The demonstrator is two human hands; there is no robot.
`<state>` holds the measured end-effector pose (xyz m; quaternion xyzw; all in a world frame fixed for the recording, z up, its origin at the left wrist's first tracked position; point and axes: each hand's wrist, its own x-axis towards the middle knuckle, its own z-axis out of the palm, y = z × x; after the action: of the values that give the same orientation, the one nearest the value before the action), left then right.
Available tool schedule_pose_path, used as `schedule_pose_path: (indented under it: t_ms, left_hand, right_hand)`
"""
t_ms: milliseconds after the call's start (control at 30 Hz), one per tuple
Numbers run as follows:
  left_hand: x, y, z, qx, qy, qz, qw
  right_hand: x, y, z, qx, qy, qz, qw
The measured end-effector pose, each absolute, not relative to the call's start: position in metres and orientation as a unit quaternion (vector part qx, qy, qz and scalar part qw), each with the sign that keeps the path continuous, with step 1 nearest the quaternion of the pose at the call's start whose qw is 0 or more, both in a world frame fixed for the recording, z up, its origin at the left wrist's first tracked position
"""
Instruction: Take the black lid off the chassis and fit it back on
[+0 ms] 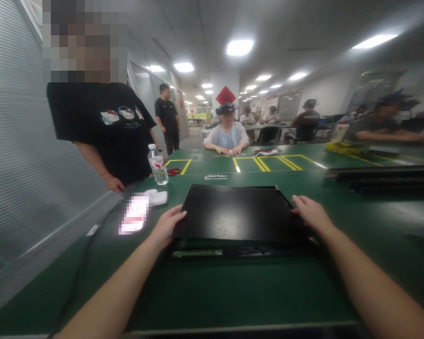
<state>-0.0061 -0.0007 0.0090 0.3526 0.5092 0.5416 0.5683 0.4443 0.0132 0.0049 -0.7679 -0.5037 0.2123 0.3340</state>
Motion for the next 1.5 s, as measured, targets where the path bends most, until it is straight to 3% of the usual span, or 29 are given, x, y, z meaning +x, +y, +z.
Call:
schedule_pose_path:
  t_ms: [567, 800, 1167, 1500]
  left_hand:
    - [-0.007, 0.001, 0.007, 0.360, 0.520, 0.559, 0.537]
    - [-0.013, 0.002, 0.006, 0.433, 0.565, 0.551, 0.435]
    - [-0.021, 0.012, -0.009, 0.547, 0.633, 0.458, 0.300]
    - [-0.023, 0.024, -0.026, 0.645, 0.677, 0.296, 0.193]
  right_hand:
    - [0.448, 0.018, -0.002, -0.767, -0.502, 0.208, 0.340]
    - [0.446, 0.016, 0.000, -0.767, -0.490, 0.222, 0.351]
    - [0.447, 0.016, -0.001, -0.756, -0.494, 0.224, 0.368]
    - [0.448, 0.018, 0.001, -0.760, -0.486, 0.233, 0.364]
